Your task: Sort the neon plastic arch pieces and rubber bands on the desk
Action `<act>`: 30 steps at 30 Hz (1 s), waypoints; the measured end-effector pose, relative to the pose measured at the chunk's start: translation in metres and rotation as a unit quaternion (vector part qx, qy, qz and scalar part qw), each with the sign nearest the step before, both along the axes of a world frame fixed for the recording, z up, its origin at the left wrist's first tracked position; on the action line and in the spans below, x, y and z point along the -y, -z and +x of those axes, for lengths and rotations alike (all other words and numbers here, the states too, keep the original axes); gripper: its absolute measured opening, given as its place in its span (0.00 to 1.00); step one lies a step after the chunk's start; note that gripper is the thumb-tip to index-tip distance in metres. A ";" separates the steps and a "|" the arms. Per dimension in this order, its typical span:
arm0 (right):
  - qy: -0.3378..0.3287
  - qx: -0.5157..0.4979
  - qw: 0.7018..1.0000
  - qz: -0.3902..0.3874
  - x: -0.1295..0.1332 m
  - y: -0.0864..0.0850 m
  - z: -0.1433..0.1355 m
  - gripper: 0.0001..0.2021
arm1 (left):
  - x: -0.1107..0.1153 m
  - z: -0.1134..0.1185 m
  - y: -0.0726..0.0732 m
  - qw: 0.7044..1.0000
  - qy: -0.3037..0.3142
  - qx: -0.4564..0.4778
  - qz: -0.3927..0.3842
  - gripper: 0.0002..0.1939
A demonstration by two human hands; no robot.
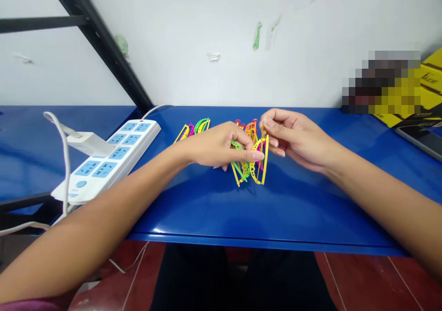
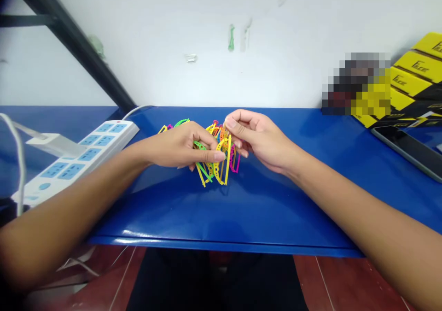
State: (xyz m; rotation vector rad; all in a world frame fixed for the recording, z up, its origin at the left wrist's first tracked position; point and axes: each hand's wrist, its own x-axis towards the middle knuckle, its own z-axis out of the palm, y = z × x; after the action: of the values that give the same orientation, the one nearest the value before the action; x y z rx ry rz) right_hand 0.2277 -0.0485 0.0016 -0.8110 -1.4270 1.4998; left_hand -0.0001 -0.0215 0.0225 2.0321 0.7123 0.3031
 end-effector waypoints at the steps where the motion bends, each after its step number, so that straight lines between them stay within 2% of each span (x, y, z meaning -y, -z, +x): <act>1: -0.005 0.005 1.000 0.001 0.000 -0.001 0.000 0.22 | 0.001 0.000 0.000 1.000 0.004 -0.003 -0.010 0.19; 5: 0.004 0.022 1.000 0.015 -0.001 -0.003 0.003 0.24 | 0.002 0.002 -0.003 0.998 -0.010 0.019 -0.053 0.22; 10: 0.079 0.030 0.994 0.064 -0.007 -0.001 0.009 0.24 | -0.001 0.006 -0.003 0.991 -0.079 0.085 -0.067 0.28; 14: 0.117 0.071 0.985 0.105 -0.008 0.003 0.009 0.23 | -0.003 0.005 -0.002 0.990 -0.078 0.081 -0.083 0.30; 21: 0.193 0.150 0.938 0.246 -0.001 0.003 0.004 0.21 | -0.005 0.000 -0.003 0.996 -0.021 0.045 -0.071 0.28; 26: 0.197 0.211 0.904 0.316 -0.003 0.003 0.007 0.17 | -0.005 -0.001 -0.005 0.996 -0.026 0.045 -0.070 0.27; 30: 0.193 0.213 0.898 0.333 -0.002 0.001 0.009 0.17 | -0.008 -0.002 -0.007 0.994 -0.072 0.056 -0.064 0.28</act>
State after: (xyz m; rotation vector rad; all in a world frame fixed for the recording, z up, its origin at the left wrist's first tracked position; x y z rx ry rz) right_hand 0.2366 -0.0463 0.0004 -0.9316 -1.8119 0.4749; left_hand -0.0022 -0.0131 0.0290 1.8318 0.7893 0.4420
